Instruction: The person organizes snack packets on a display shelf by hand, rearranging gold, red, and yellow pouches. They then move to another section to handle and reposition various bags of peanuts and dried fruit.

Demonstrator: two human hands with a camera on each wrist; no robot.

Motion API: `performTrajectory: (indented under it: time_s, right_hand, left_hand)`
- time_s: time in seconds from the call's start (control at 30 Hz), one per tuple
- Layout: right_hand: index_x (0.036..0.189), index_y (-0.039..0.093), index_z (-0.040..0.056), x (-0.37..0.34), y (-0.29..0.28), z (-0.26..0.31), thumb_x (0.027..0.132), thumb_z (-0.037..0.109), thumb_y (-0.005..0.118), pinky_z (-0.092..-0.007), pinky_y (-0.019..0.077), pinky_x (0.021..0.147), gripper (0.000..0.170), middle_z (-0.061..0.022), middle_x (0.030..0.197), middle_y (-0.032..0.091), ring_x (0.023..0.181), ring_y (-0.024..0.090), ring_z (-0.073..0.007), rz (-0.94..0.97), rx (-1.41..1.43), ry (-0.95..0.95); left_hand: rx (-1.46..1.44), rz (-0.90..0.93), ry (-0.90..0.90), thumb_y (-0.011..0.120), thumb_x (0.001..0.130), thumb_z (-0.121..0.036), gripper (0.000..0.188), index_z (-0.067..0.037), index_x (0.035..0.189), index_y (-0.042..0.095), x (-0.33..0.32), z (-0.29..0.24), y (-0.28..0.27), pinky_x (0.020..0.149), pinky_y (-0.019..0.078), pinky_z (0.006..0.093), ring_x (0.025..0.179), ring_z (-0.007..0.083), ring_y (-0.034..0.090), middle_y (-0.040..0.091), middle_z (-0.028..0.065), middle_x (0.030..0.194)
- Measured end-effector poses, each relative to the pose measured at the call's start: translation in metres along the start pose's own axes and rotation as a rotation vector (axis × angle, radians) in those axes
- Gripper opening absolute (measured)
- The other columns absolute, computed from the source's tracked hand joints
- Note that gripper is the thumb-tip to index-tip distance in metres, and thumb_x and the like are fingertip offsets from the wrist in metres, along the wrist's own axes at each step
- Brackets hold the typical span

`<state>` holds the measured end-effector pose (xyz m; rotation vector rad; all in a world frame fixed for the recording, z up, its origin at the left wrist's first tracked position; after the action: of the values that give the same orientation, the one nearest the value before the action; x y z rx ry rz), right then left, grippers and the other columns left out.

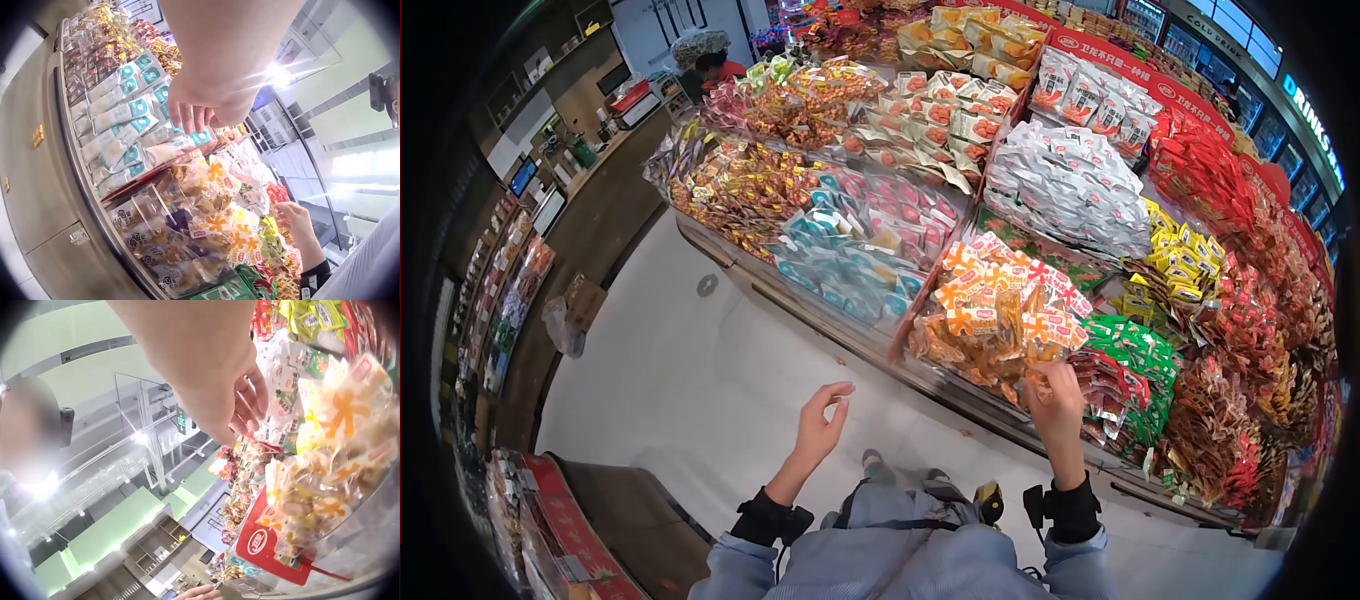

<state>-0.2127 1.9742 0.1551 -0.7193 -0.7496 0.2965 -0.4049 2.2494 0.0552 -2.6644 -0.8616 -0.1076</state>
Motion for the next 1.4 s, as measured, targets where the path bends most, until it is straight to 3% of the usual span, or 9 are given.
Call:
performTrajectory:
  time_s: [0.13,0.3,0.4,0.63,0.8,1.03,1.23,1.4]
  right_hand:
    - [0.091,0.059,0.0036,0.000,0.049,0.030,0.073,0.003,0.069,-0.0353,0.0469,0.074,0.021,-0.0116,0.086,0.059,0.085,0.058,-0.0304,0.149,0.158,0.089]
    - [0.094,0.059,0.0019,0.002,0.092,0.074,0.078,0.001,0.064,-0.0320,0.0506,0.070,0.017,-0.0110,0.094,0.057,0.083,0.060,-0.0267,0.238,0.240,0.092]
    - [0.094,0.059,0.0018,0.006,0.109,0.097,0.078,0.001,0.063,-0.0314,0.0514,0.072,0.016,-0.0107,0.093,0.057,0.082,0.060,-0.0263,0.264,0.265,0.071]
    - [0.093,0.060,0.0034,0.010,0.152,0.127,0.077,0.001,0.063,-0.0296,0.0451,0.058,0.016,-0.0095,0.082,0.057,0.069,0.057,-0.0220,0.365,0.275,0.023]
    - [0.093,0.061,0.0035,0.027,0.174,0.146,0.078,0.003,0.063,-0.0295,0.0470,0.059,0.014,-0.0095,0.080,0.057,0.068,0.058,-0.0218,0.415,0.323,0.007]
    - [0.092,0.061,0.0025,0.067,0.189,0.157,0.080,0.002,0.062,-0.0282,0.0481,0.056,0.012,-0.0095,0.080,0.058,0.067,0.059,-0.0211,0.380,0.373,-0.094]
    - [0.094,0.061,0.0024,0.104,0.193,0.146,0.080,0.003,0.062,-0.0273,0.0497,0.057,0.014,-0.0100,0.082,0.058,0.069,0.059,-0.0203,0.452,0.349,-0.044]
    - [0.094,0.061,0.0037,0.122,0.187,0.136,0.077,0.001,0.061,-0.0314,0.0486,0.059,0.017,-0.0093,0.082,0.057,0.074,0.057,-0.0235,0.414,0.346,-0.123]
  left_hand:
    - [-0.002,0.061,0.005,0.050,0.089,-0.003,0.024,0.000,0.112,0.057,0.013,0.017,-0.019,0.087,0.0473,0.0301,0.102,0.0189,0.060,0.063,0.0109,0.106]
    - [0.014,0.092,-0.004,0.051,0.089,-0.004,0.023,0.000,0.111,0.057,0.024,0.022,-0.046,0.087,0.0465,0.0293,0.102,0.0185,0.060,0.063,0.0104,0.106]
    - [0.008,0.075,0.004,0.051,0.089,-0.004,0.023,-0.001,0.111,0.058,0.028,0.023,-0.068,0.087,0.0461,0.0290,0.101,0.0182,0.060,0.063,0.0103,0.106]
    - [-0.051,-0.011,-0.060,0.051,0.089,-0.004,0.023,-0.001,0.111,0.058,0.025,0.051,-0.108,0.087,0.0462,0.0289,0.102,0.0178,0.060,0.063,0.0098,0.107]
    - [-0.048,-0.055,-0.104,0.051,0.089,-0.003,0.024,-0.001,0.111,0.058,0.027,0.067,-0.125,0.087,0.0464,0.0286,0.102,0.0177,0.060,0.064,0.0095,0.105]
    - [0.001,-0.124,-0.106,0.050,0.089,-0.003,0.024,0.000,0.112,0.057,0.046,0.070,-0.145,0.086,0.0469,0.0289,0.101,0.0178,0.061,0.064,0.0100,0.105]
    - [0.037,-0.154,-0.065,0.051,0.089,-0.003,0.025,0.000,0.113,0.057,0.075,0.061,-0.154,0.086,0.0469,0.0289,0.101,0.0176,0.061,0.064,0.0098,0.104]
    - [0.043,-0.153,-0.037,0.051,0.089,-0.004,0.025,0.000,0.114,0.056,0.098,0.058,-0.146,0.087,0.0467,0.0290,0.101,0.0174,0.060,0.064,0.0102,0.104]
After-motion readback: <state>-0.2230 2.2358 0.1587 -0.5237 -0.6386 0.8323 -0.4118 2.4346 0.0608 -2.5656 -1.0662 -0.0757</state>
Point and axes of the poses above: each hand's wrist, its own x-axis towards the middle knuckle, its own y-axis out of the palm, z = x × y, the point moved 7 cm from there along x, towards the middle knuckle
